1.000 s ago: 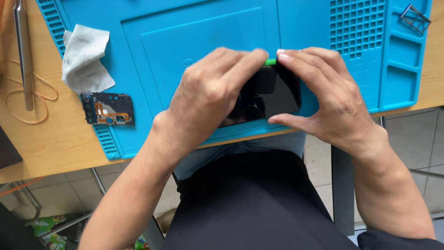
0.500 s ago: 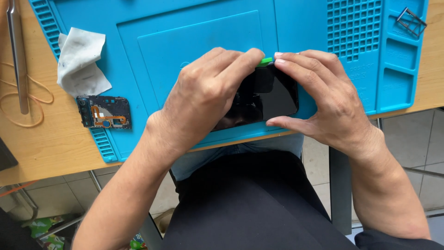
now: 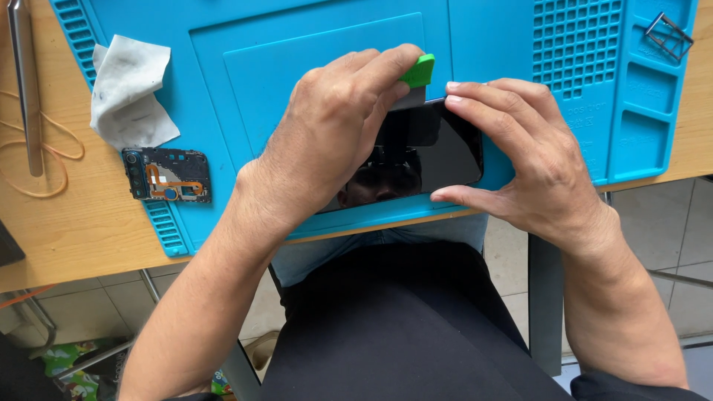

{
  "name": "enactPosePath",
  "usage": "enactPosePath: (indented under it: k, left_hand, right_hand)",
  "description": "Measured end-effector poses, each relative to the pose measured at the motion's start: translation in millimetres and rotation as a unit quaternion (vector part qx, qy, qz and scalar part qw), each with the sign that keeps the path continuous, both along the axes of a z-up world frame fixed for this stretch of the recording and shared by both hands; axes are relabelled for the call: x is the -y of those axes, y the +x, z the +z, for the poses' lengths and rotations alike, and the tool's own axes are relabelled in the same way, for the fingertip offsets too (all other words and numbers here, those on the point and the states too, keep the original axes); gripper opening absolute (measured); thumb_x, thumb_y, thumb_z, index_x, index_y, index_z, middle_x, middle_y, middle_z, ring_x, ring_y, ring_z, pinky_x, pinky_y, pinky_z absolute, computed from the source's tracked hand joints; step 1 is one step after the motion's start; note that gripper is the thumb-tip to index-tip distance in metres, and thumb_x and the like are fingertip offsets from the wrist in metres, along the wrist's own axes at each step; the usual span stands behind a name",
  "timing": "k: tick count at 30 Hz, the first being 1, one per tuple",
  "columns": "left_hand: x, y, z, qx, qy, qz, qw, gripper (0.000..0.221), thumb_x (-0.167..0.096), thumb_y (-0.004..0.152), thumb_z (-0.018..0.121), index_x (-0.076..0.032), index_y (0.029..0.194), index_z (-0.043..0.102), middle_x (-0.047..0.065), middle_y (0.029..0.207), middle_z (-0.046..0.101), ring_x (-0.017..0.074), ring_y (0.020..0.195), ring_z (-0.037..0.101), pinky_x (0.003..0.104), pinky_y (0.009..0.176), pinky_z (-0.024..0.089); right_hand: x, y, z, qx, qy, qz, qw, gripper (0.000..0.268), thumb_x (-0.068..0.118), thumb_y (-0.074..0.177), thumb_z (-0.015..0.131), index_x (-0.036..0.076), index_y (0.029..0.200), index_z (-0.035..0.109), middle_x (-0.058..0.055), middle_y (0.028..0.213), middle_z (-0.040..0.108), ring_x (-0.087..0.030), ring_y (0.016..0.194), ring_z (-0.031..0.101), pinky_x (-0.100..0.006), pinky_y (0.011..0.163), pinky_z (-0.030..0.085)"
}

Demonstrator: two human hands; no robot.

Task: The person is disassembling a smartphone by prying the back cover off with a plastic tool and a screwdriver, while also using a spray cleaner on the device.

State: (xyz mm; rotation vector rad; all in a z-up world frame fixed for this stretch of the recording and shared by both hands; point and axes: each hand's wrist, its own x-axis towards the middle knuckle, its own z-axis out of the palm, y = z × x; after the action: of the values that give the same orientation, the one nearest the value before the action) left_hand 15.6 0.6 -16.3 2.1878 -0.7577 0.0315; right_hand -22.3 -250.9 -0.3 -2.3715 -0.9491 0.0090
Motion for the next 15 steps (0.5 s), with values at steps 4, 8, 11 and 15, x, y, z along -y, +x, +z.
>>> enactPosePath:
  k: [4, 8, 11, 15]
  left_hand:
    - [0.9, 2.0, 2.1, -0.001, 0.007, -0.001, 1.000, 0.025, 0.005, 0.105, 0.064, -0.001, 0.127, 0.055, 0.015, 0.093, 0.065, 0.0364, 0.077, 0.060, 0.045, 0.065, 0.046]
    - [1.3, 3.8, 2.9, -0.012, 0.002, -0.004, 1.000, 0.025, 0.004, 0.105, 0.063, -0.001, 0.128, 0.054, 0.015, 0.095, 0.066, 0.0368, 0.078, 0.061, 0.044, 0.065, 0.046]
    - [-0.7, 1.8, 6.2, -0.004, 0.003, -0.010, 1.000, 0.027, 0.004, 0.105, 0.067, -0.002, 0.127, 0.053, 0.013, 0.091, 0.062, 0.0345, 0.075, 0.058, 0.044, 0.063, 0.044]
    - [-3.4, -10.4, 16.6, 0.062, 0.061, 0.006, 0.996, 0.016, 0.001, 0.111, 0.059, -0.006, 0.125, 0.055, 0.009, 0.083, 0.050, 0.0293, 0.072, 0.049, 0.042, 0.063, 0.043]
  right_hand:
    - [-0.1, -0.3, 0.0, 0.001, 0.002, 0.000, 1.000, 0.083, 0.048, 0.089, 0.087, -0.006, 0.143, 0.057, -0.023, 0.147, 0.061, -0.042, 0.130, 0.058, -0.050, 0.116, 0.045]
    - [0.0, -0.7, 0.0, 0.002, 0.003, 0.000, 1.000, 0.083, 0.048, 0.088, 0.088, -0.006, 0.143, 0.057, -0.022, 0.148, 0.060, -0.042, 0.130, 0.058, -0.050, 0.116, 0.045]
    - [-0.1, -1.2, 0.1, 0.003, 0.001, 0.001, 1.000, 0.083, 0.048, 0.088, 0.089, -0.006, 0.143, 0.057, -0.022, 0.148, 0.060, -0.042, 0.130, 0.058, -0.050, 0.116, 0.045]
    - [-0.5, -0.9, 0.8, 0.001, 0.004, 0.000, 1.000, 0.083, 0.047, 0.087, 0.089, -0.005, 0.143, 0.057, -0.021, 0.148, 0.060, -0.042, 0.129, 0.057, -0.050, 0.116, 0.045]
